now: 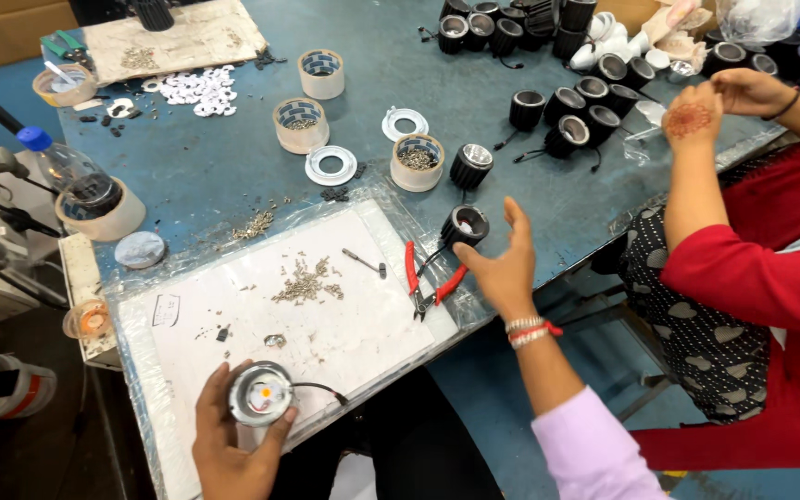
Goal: The person assembles LED light fixtures by placing a reflective ring into the housing, driving screws with an electric screwdriver, and then fitting a circular plate onto the assembly.
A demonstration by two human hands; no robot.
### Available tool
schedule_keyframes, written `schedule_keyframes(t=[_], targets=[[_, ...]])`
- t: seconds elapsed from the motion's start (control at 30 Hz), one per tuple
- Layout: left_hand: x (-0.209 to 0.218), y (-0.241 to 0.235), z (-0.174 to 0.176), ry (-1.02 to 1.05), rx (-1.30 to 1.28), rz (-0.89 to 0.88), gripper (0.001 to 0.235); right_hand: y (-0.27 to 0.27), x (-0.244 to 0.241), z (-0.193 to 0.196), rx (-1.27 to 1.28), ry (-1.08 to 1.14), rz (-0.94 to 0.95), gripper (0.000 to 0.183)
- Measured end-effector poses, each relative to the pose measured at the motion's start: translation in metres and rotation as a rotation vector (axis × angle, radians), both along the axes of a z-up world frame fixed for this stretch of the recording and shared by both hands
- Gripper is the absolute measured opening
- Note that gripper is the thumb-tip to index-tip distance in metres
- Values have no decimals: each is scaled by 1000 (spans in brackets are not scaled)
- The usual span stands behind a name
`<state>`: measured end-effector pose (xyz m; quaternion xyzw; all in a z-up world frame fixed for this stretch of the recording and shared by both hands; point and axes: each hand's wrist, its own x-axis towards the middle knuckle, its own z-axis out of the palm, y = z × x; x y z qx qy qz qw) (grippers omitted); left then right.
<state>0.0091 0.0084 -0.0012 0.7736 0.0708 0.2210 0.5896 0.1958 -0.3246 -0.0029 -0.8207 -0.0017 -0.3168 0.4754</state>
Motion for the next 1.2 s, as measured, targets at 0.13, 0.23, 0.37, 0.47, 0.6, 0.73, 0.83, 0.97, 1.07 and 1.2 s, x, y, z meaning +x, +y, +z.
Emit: schedule_keyframes(t=[0.13,0.23,0.37,0.47,0.6,0.73,0.83,0.97,1.07,1.2], targets=[[5,7,0,37,-26,-9,90,-8,33,-18,-159,94,30,82],[2,8,-1,88,-11,3,89,3,31,-21,54,241,118,75],[3,9,-1,70,-13,-19,90,16,11,-6,39,135,149,70],[2,8,0,71,-39,-18,90,21,-9,8,68,-49,248,68],[1,6,1,88,-23,0,89,22,-28,32,89,-191,337,67],[0,6,2,71,4,0,88,23,-41,57,94,-278,389,68],[0,7,2,57,9,-6,88,25,-47,73,151,-288,451,70],[0,7,0,47,-4,-14,88,30,-53,87,192,-316,521,74],[0,7,-1,54,-9,-11,88,34,-53,95,177,-338,534,74],[1,8,-3,73,-11,0,86,46,-29,103,170,-236,607,70]])
